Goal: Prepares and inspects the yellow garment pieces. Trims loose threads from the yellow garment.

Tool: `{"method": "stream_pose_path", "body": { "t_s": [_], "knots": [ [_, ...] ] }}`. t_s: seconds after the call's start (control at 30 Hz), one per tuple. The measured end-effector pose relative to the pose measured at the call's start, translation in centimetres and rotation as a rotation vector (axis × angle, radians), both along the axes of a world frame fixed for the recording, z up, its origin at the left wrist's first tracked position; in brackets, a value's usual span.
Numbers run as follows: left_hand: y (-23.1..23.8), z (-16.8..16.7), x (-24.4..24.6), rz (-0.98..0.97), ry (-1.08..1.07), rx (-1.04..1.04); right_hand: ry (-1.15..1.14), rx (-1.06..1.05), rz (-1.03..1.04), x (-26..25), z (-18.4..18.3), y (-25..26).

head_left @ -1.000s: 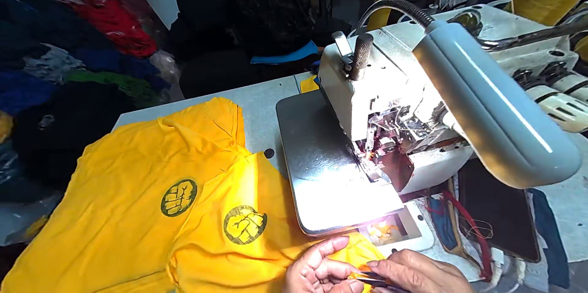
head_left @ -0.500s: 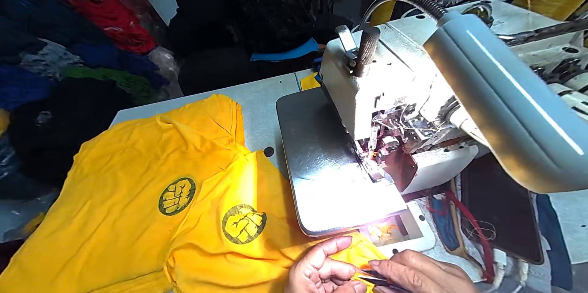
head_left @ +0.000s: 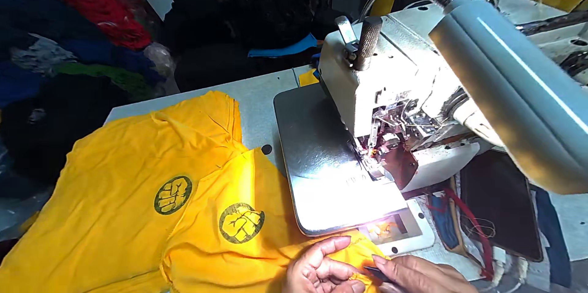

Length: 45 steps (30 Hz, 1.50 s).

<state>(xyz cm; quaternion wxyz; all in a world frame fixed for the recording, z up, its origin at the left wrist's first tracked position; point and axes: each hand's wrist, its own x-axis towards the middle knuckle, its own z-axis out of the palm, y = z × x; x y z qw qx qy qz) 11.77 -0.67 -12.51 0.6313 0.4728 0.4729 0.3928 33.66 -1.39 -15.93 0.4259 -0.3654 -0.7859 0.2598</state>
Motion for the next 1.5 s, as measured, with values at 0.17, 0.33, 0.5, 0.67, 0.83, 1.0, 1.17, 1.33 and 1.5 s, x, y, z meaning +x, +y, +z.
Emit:
{"method": "stream_pose_path", "body": {
  "t_s": [0.17, 0.33, 0.5, 0.67, 0.83, 1.0, 1.17, 1.33, 1.5],
  "knots": [
    [0.1, -0.1, 0.0, 0.01, -0.025, -0.002, -0.063, -0.013, 0.011, 0.3, 0.2, -0.2],
    [0.0, -0.2, 0.0, -0.005, -0.032, -0.005, -0.067, -0.006, 0.01, 0.3, -0.1, -0.1],
    [0.0, -0.2, 0.0, -0.016, -0.027, -0.009, -0.041, -0.014, 0.03, 0.0, -0.3, 0.1],
    [0.0, -0.3, -0.1, -0.039, -0.032, -0.015, -0.014, 0.004, 0.057, -0.1, -0.8, 0.1],
    [0.1, -0.6, -0.3, -0.084, -0.046, -0.028, -0.06, 0.07, 0.061, -0.1, -1.2, 0.1],
    [0.0, -0.4, -0.3, -0.034, -0.014, -0.045, 0.014, -0.017, -0.002, -0.3, -0.9, -0.2],
    [0.1, -0.7, -0.5, -0.017, -0.063, -0.047, -0.016, -0.09, 0.02, 0.3, -0.7, -0.2],
    [0.0, -0.6, -0.4, -0.024, -0.071, -0.049, -0.008, -0.079, 0.027, 0.3, -1.0, -0.1],
    [0.0, -0.7, -0.3, -0.065, -0.049, -0.039, 0.009, -0.065, 0.054, -0.1, -1.2, 0.2]
  ]
}}
